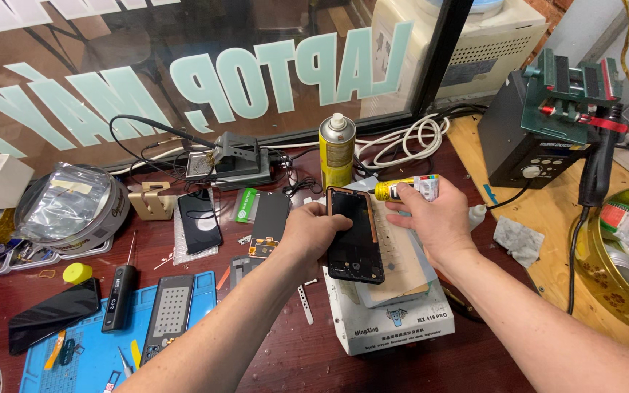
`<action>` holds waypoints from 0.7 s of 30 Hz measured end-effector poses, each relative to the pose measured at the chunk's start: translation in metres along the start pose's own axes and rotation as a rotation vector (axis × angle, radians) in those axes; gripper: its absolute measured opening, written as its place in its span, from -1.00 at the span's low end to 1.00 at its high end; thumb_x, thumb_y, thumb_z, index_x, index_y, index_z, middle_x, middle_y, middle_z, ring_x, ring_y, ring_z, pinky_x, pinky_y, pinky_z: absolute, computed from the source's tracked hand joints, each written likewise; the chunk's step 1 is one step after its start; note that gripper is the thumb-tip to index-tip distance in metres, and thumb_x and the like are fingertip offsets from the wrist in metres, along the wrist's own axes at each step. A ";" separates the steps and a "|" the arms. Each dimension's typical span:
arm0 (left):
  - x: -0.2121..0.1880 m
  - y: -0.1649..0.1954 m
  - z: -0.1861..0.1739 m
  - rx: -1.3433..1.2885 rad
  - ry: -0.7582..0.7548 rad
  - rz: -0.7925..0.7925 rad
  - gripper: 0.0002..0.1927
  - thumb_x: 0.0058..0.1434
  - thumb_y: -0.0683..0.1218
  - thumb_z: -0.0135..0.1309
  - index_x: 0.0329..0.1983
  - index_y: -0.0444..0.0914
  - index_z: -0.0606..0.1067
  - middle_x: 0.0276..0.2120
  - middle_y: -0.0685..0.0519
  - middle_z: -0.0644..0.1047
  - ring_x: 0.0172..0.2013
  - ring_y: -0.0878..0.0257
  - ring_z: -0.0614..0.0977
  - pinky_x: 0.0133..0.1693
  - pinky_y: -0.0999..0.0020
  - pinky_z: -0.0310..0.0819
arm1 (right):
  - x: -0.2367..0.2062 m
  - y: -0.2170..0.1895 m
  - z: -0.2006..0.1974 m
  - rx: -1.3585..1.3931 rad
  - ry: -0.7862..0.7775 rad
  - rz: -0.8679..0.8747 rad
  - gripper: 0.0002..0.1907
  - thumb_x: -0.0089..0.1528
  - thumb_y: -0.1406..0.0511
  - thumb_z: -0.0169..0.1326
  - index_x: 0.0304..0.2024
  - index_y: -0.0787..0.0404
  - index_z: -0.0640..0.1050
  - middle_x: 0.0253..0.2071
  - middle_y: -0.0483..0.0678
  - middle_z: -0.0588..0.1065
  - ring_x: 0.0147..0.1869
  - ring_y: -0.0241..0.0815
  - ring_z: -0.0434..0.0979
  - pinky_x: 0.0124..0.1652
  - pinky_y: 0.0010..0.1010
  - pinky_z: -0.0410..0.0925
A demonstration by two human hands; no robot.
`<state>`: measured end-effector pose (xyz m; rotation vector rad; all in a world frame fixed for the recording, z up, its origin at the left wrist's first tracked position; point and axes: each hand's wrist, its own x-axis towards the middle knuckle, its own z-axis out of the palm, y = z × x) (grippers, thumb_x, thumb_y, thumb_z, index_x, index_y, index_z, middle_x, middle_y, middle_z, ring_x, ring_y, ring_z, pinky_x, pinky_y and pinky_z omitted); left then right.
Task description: The person cleans the edges of a disassembled smartphone with a cloth, then applies adhesive along the frame using a T-7000 tube. The person aligns and presses the screen assembly onto the frame to bond it.
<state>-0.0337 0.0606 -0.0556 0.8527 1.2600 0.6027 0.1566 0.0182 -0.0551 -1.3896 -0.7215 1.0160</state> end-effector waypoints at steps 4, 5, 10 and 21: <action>-0.003 0.002 -0.001 0.017 -0.001 -0.006 -0.80 0.14 -0.23 0.18 -0.18 -0.33 0.47 -0.35 -0.10 0.61 -0.44 0.16 0.67 -0.47 0.24 0.61 | -0.001 -0.003 0.001 -0.022 -0.003 0.002 -0.80 0.27 0.35 0.11 -0.14 0.39 0.47 -0.13 0.09 0.59 -0.12 -0.07 0.70 -0.25 -0.32 0.61; -0.003 0.003 -0.001 0.021 -0.001 -0.003 -0.80 0.14 -0.23 0.18 -0.18 -0.33 0.47 -0.35 -0.10 0.61 -0.44 0.16 0.67 -0.47 0.24 0.60 | -0.001 -0.004 0.002 -0.036 -0.001 0.002 -0.80 0.27 0.36 0.11 -0.14 0.38 0.47 -0.13 0.09 0.59 -0.11 -0.07 0.70 -0.26 -0.33 0.61; -0.004 0.004 0.000 0.035 0.006 0.001 -0.79 0.13 -0.23 0.19 -0.17 -0.33 0.48 -0.35 -0.10 0.62 -0.44 0.16 0.67 -0.47 0.25 0.60 | 0.000 -0.007 0.004 -0.088 -0.004 0.000 -0.84 0.28 0.37 0.09 -0.17 0.38 0.46 -0.14 0.10 0.59 -0.12 -0.09 0.70 -0.29 -0.33 0.61; -0.006 0.005 0.003 0.037 0.009 0.019 -0.78 0.13 -0.23 0.19 -0.15 -0.33 0.47 -0.34 -0.10 0.62 -0.43 0.12 0.69 -0.48 0.20 0.62 | -0.006 -0.011 0.007 -0.164 0.038 -0.040 -0.87 0.28 0.39 0.09 -0.21 0.37 0.47 -0.18 0.07 0.60 -0.14 -0.12 0.71 -0.33 -0.34 0.62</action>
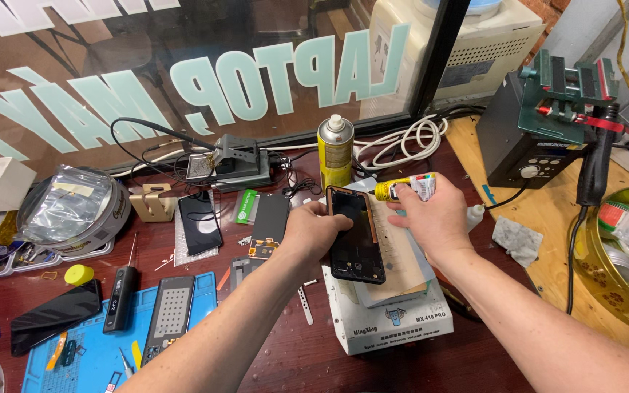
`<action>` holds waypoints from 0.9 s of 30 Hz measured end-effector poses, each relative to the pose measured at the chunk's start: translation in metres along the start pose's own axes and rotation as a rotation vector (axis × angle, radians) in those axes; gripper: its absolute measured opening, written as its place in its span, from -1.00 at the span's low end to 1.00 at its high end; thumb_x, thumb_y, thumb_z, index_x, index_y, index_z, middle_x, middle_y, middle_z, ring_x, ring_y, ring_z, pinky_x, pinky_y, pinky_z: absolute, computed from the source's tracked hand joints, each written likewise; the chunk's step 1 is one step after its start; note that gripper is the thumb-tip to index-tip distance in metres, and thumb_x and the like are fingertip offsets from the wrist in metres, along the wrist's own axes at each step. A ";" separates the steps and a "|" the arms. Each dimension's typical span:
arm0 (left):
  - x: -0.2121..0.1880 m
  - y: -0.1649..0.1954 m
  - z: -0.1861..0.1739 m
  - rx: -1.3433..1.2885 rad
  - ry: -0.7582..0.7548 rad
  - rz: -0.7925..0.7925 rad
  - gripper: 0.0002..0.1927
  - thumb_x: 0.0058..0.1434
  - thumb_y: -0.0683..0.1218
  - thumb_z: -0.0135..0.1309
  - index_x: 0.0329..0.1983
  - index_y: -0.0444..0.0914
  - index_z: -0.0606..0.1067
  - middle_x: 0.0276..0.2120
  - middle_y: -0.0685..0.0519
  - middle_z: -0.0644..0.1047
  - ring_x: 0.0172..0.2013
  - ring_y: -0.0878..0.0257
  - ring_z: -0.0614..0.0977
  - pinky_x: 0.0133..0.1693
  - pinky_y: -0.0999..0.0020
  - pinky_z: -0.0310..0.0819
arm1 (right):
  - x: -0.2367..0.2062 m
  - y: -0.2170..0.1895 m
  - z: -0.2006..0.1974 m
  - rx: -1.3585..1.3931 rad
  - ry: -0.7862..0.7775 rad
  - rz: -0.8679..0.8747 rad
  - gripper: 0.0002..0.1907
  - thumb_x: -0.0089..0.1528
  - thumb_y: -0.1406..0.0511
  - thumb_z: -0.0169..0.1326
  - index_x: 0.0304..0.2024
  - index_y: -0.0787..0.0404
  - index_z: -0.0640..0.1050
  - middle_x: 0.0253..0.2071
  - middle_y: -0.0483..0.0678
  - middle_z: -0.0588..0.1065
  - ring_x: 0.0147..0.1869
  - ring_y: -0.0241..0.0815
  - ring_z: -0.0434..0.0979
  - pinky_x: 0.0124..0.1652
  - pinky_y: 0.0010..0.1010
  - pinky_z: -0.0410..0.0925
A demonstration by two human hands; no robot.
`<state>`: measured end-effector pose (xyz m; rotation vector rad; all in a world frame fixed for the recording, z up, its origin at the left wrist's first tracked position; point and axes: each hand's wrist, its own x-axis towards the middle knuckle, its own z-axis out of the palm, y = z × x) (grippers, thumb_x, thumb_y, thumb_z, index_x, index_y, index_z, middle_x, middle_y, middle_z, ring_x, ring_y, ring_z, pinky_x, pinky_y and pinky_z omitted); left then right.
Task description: The person cleans the edges of a disassembled smartphone with a cloth, then applies adhesive along the frame using a T-7000 tube. The person aligns and presses the screen assembly onto the frame to bond it.
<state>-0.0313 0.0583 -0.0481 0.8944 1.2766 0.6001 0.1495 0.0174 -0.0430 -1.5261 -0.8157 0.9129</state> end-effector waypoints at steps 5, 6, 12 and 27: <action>-0.006 0.004 0.007 0.110 0.057 0.040 -0.74 0.09 -0.21 0.20 -0.15 -0.34 0.49 -0.37 -0.09 0.62 -0.50 0.13 0.68 -0.56 0.22 0.60 | -0.006 -0.006 0.001 -0.103 0.044 -0.033 -0.86 0.27 0.38 0.12 -0.23 0.39 0.49 -0.21 0.05 0.61 -0.15 -0.16 0.73 -0.35 -0.36 0.58; -0.008 0.005 0.009 0.153 0.075 0.058 -0.73 0.08 -0.21 0.20 -0.15 -0.34 0.50 -0.38 -0.09 0.62 -0.52 0.13 0.68 -0.58 0.23 0.58 | -0.007 -0.007 0.001 -0.133 0.053 -0.041 -0.85 0.26 0.37 0.13 -0.24 0.39 0.49 -0.23 0.05 0.61 -0.16 -0.16 0.73 -0.35 -0.36 0.56; -0.024 0.009 0.029 0.235 0.121 0.128 -0.76 0.08 -0.18 0.16 -0.18 -0.37 0.53 -0.37 -0.09 0.66 -0.51 0.12 0.70 -0.62 0.23 0.56 | -0.014 -0.008 0.003 -0.261 0.078 -0.110 -0.84 0.25 0.35 0.16 -0.25 0.37 0.52 -0.29 0.02 0.65 -0.24 -0.21 0.73 -0.41 -0.41 0.61; -0.034 0.016 0.044 0.357 0.237 0.169 -0.70 0.02 -0.14 0.19 -0.16 -0.32 0.55 -0.35 -0.09 0.68 -0.44 0.13 0.74 -0.55 0.23 0.66 | -0.018 -0.004 0.001 -0.312 0.090 -0.174 -0.80 0.24 0.30 0.19 -0.20 0.34 0.54 -0.36 0.01 0.65 -0.37 -0.21 0.73 -0.44 -0.42 0.55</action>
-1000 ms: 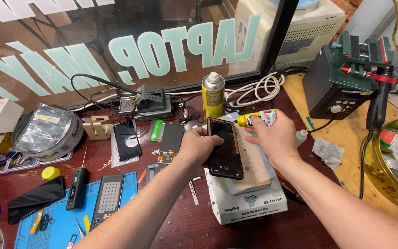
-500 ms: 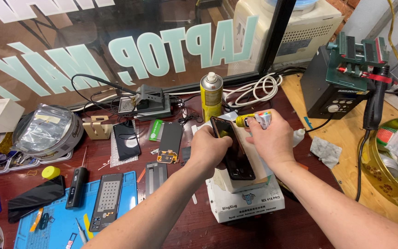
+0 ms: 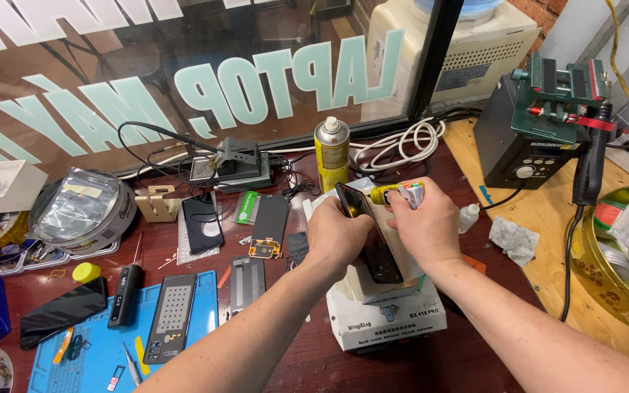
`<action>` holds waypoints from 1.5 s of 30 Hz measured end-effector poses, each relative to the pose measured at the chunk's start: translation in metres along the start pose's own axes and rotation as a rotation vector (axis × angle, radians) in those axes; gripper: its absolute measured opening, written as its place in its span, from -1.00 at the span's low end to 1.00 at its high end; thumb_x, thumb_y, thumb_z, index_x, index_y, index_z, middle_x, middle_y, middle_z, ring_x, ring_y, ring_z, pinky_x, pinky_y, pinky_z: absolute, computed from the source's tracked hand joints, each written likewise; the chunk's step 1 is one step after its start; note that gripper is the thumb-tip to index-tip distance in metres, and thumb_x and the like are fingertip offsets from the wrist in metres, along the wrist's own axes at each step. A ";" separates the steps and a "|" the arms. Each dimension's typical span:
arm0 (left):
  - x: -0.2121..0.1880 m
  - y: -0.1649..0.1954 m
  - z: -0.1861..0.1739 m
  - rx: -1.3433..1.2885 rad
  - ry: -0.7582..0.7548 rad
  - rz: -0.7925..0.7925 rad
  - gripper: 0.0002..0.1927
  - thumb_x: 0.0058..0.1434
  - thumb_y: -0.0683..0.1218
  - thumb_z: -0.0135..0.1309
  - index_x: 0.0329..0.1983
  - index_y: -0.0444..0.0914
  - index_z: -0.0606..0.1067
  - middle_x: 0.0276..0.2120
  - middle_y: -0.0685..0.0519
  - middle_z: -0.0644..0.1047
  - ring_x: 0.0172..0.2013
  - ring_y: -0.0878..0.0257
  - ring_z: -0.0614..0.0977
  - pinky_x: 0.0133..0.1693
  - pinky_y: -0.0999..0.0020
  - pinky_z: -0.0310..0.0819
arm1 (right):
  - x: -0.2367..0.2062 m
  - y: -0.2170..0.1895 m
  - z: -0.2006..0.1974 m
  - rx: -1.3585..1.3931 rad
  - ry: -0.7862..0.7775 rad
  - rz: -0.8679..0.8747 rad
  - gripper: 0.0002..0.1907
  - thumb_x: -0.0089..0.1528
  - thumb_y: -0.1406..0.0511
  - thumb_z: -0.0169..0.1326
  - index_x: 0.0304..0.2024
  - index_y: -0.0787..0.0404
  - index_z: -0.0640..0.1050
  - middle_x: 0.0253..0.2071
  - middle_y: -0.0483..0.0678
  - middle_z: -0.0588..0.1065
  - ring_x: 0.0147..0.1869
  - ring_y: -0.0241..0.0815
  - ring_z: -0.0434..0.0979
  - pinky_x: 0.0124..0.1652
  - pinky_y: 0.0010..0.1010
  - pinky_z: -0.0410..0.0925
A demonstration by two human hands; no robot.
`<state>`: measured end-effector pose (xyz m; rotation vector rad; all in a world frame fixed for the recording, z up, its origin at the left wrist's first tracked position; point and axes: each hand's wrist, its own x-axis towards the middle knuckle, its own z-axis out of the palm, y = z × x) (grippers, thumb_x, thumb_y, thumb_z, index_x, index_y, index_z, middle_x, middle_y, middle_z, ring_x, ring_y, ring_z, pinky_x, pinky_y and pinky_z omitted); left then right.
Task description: The person cleans the edges of a disassembled smartphone with a cloth, then applies adhesive along the frame using a T-7000 tube. The person aligns and presses the screen assembly onto the frame to bond it.
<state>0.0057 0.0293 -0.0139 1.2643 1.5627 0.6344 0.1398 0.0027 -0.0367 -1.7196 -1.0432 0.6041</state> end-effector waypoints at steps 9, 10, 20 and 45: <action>0.004 -0.004 0.001 0.026 0.022 -0.005 -0.68 0.02 -0.13 0.21 -0.15 -0.33 0.53 -0.28 -0.10 0.66 -0.41 0.09 0.75 -0.54 0.21 0.67 | -0.002 0.006 -0.003 -0.009 -0.017 0.029 -0.81 0.23 0.31 0.20 -0.22 0.33 0.54 -0.35 0.01 0.65 -0.38 -0.20 0.73 -0.43 -0.42 0.53; 0.004 -0.006 0.000 0.006 0.020 -0.009 -0.69 0.01 -0.14 0.20 -0.15 -0.33 0.53 -0.28 -0.09 0.66 -0.41 0.09 0.74 -0.54 0.20 0.67 | -0.002 0.007 -0.003 0.028 -0.020 0.036 -0.81 0.24 0.31 0.19 -0.22 0.33 0.53 -0.34 0.01 0.65 -0.37 -0.19 0.73 -0.42 -0.41 0.53; 0.028 -0.004 -0.003 -0.214 -0.010 0.063 -0.71 0.07 -0.21 0.13 -0.12 -0.36 0.47 -0.31 -0.09 0.64 -0.48 0.13 0.71 -0.58 0.24 0.65 | 0.018 0.008 0.007 0.355 -0.018 0.073 -0.83 0.28 0.36 0.11 -0.16 0.36 0.47 -0.19 0.00 0.60 -0.13 -0.19 0.72 -0.31 -0.38 0.60; 0.019 -0.003 -0.005 -0.141 0.041 0.013 -0.76 0.06 -0.20 0.15 -0.18 -0.32 0.52 -0.35 -0.07 0.67 -0.51 0.13 0.71 -0.60 0.23 0.58 | 0.020 0.001 0.021 0.233 -0.063 0.069 -0.84 0.26 0.36 0.15 -0.20 0.38 0.53 -0.24 0.01 0.63 -0.21 -0.20 0.74 -0.37 -0.43 0.61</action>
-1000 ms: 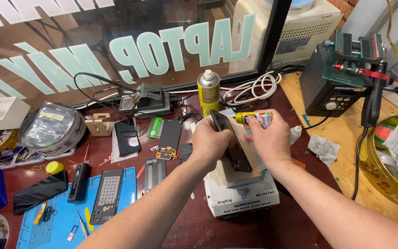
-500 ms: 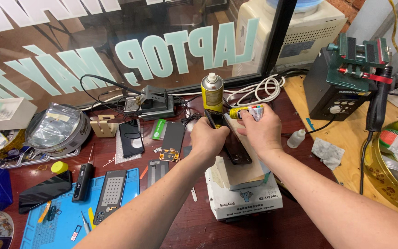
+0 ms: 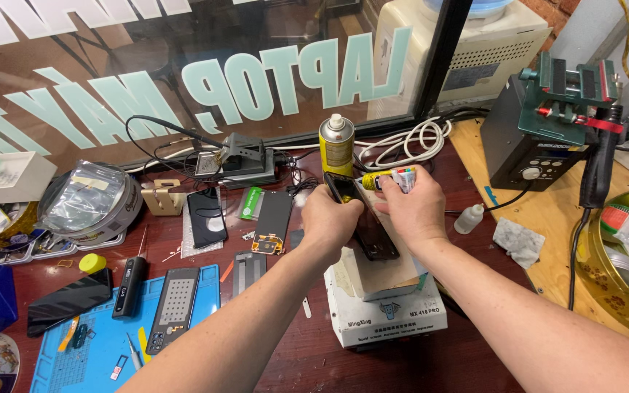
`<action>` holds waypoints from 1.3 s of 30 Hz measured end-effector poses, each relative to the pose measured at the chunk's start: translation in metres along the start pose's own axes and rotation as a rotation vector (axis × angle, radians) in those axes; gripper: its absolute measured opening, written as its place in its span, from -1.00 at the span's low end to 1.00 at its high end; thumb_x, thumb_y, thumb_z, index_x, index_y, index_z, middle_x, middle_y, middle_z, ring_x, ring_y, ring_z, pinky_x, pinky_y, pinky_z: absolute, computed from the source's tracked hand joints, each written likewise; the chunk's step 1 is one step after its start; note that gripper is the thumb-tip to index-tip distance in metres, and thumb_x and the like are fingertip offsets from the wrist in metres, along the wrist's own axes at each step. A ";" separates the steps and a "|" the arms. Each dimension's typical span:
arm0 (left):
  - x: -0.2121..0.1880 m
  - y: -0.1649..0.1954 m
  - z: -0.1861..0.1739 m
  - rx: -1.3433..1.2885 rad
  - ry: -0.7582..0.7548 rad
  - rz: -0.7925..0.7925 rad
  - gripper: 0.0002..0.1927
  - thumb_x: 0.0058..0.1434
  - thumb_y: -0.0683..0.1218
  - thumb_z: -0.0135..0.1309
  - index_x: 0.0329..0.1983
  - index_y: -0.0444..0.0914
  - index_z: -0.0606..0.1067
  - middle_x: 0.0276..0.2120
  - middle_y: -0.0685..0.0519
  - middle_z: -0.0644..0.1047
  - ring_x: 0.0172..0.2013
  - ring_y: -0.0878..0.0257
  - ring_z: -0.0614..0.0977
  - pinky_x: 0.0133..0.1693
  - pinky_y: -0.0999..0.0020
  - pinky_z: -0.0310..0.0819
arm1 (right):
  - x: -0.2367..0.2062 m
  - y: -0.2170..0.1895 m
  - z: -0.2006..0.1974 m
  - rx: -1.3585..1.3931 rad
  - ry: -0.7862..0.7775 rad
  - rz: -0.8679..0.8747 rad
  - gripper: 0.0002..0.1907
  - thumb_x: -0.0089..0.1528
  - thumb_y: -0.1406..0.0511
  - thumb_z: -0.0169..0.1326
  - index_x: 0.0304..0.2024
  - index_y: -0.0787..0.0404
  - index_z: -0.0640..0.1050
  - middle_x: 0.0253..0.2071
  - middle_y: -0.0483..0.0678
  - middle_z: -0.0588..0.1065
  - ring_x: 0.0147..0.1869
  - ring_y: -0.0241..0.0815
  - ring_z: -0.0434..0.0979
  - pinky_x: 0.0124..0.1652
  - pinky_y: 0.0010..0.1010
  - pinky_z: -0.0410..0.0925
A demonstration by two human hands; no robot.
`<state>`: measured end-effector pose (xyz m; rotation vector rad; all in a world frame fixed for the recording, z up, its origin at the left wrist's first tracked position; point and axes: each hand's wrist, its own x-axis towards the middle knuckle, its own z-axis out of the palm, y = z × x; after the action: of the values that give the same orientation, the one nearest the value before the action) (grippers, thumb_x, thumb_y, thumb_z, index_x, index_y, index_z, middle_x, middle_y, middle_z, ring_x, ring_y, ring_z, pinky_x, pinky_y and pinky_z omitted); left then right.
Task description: The person cleans the edges of a disassembled smartphone with a cloth, then applies adhesive along the frame using a T-7000 tube. The person aligns and presses the screen assembly onto the frame to bond it.
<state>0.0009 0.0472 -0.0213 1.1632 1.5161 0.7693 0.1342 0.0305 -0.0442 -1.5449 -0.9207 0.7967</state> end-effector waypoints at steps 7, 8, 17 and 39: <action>-0.001 0.001 -0.001 -0.006 0.005 0.000 -0.76 0.06 -0.20 0.16 -0.17 -0.32 0.52 -0.34 -0.05 0.67 -0.50 0.15 0.72 -0.59 0.25 0.61 | 0.000 0.001 0.000 0.024 0.006 -0.002 -0.84 0.26 0.36 0.14 -0.19 0.37 0.53 -0.24 0.02 0.63 -0.21 -0.19 0.73 -0.37 -0.43 0.61; -0.002 0.001 -0.001 -0.003 0.007 -0.002 -0.76 0.06 -0.20 0.16 -0.17 -0.32 0.52 -0.34 -0.05 0.67 -0.49 0.15 0.72 -0.59 0.25 0.61 | 0.000 0.002 0.000 0.022 0.004 -0.004 -0.85 0.26 0.36 0.13 -0.20 0.37 0.53 -0.24 0.01 0.63 -0.21 -0.19 0.73 -0.37 -0.43 0.61; 0.000 0.000 0.000 0.009 0.014 0.000 -0.74 0.05 -0.19 0.17 -0.15 -0.30 0.53 -0.31 -0.04 0.67 -0.47 0.15 0.73 -0.57 0.25 0.63 | 0.002 0.005 0.001 0.041 0.007 -0.004 -0.85 0.26 0.37 0.14 -0.19 0.37 0.52 -0.25 0.01 0.63 -0.22 -0.19 0.73 -0.38 -0.43 0.60; 0.001 -0.001 0.000 0.021 0.025 -0.016 -0.72 0.05 -0.18 0.18 -0.14 -0.30 0.52 -0.28 -0.05 0.67 -0.45 0.14 0.73 -0.56 0.25 0.66 | -0.004 0.005 0.000 -0.002 0.033 -0.027 -0.83 0.25 0.33 0.17 -0.23 0.36 0.53 -0.31 -0.02 0.62 -0.32 -0.26 0.70 -0.39 -0.44 0.59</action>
<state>0.0009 0.0482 -0.0230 1.1595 1.5559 0.7609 0.1337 0.0266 -0.0495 -1.5401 -0.9163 0.7490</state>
